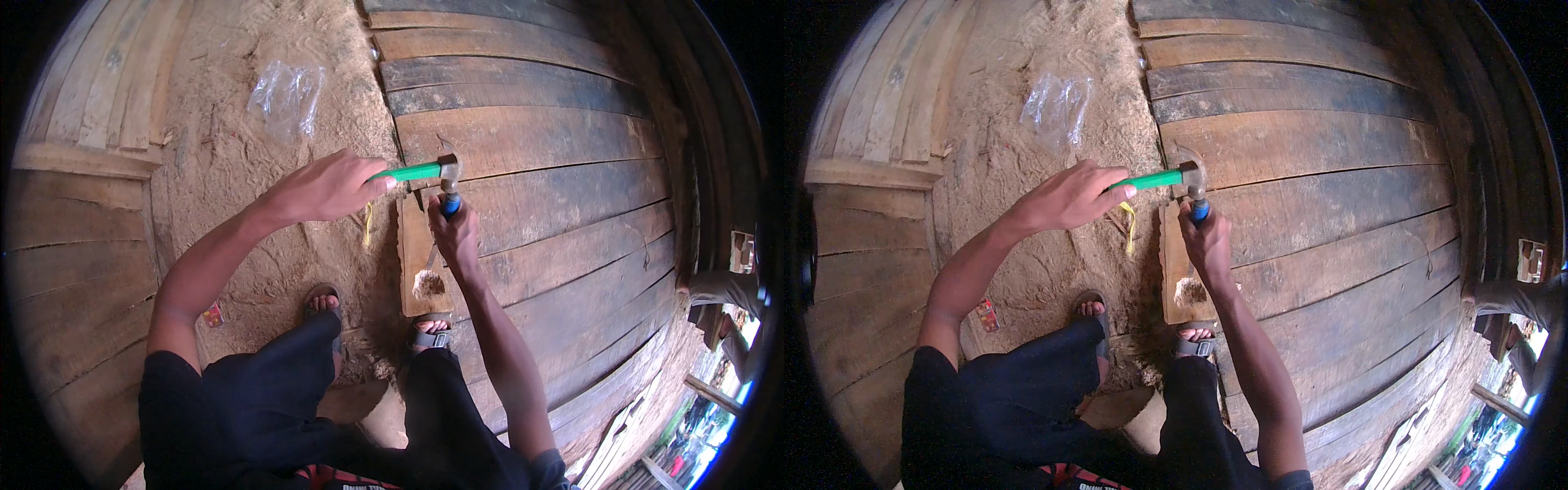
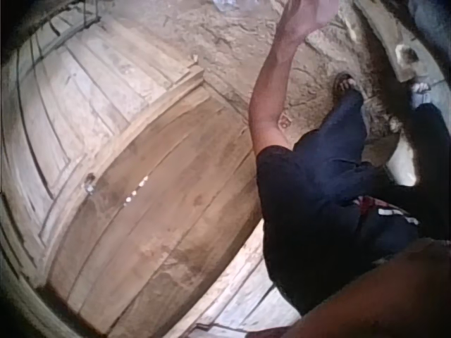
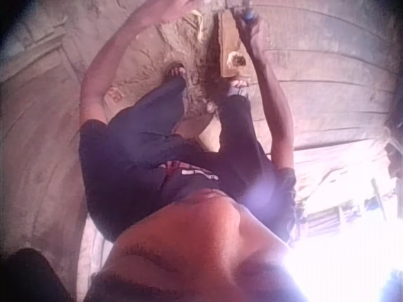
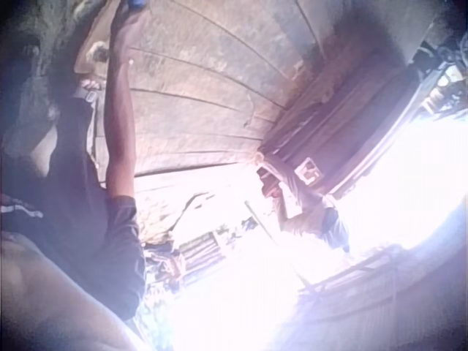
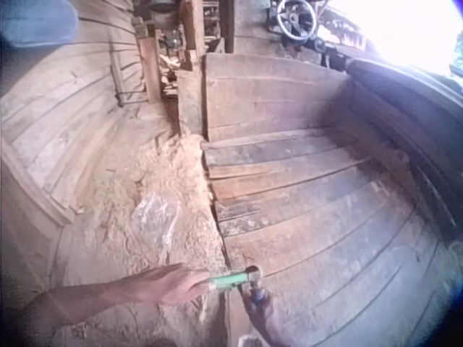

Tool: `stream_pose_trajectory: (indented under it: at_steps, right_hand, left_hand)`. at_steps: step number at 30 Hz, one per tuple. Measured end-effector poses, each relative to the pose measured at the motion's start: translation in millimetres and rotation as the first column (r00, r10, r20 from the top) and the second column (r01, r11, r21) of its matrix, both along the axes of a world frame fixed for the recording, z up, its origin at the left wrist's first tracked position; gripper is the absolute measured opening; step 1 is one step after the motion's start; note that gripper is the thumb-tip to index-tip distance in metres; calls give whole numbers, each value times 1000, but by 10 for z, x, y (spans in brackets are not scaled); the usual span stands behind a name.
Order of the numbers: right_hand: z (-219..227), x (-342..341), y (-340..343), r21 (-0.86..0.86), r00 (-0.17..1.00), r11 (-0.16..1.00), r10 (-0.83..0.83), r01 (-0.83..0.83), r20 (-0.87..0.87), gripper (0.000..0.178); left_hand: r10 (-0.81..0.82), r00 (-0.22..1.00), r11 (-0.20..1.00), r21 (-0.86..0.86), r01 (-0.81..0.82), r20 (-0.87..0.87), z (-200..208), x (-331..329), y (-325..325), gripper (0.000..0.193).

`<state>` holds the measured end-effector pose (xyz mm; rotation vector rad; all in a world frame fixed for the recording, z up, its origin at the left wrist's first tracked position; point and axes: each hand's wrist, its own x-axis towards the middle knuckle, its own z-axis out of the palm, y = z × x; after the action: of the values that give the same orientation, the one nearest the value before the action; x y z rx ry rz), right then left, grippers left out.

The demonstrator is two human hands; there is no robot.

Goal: The person sits on a wooden floor and uses a chisel and hammer to carve a small wooden block. They repeatedly strike the chisel to remove wood shavings and shape the piece.

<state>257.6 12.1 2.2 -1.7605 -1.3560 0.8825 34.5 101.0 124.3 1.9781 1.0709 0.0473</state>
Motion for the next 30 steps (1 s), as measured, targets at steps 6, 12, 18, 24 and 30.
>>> stream_pose_trajectory:
  at_steps: [6,12,18,24,30]
  right_hand:
    - [-5,-6,21,58,999,998,19,-20,29,31]
    - [-67,-14,106,-4,998,998,58,-58,-26,33]
    - [-115,51,188,-78,965,985,136,-156,-225,26]
    - [-153,59,162,-78,934,982,139,-174,-329,22]
    - [-69,8,173,-123,936,978,120,-169,-332,25]
  left_hand:
    - [106,981,980,147,-130,162,65,-19,67,39]
    - [-57,998,992,113,57,-7,-106,-32,37,38]
    - [151,945,964,167,-205,292,-215,-50,93,39]
    - [-11,995,996,92,1,102,-220,-94,148,39]
    - [108,980,994,-9,-108,166,-291,-93,93,41]
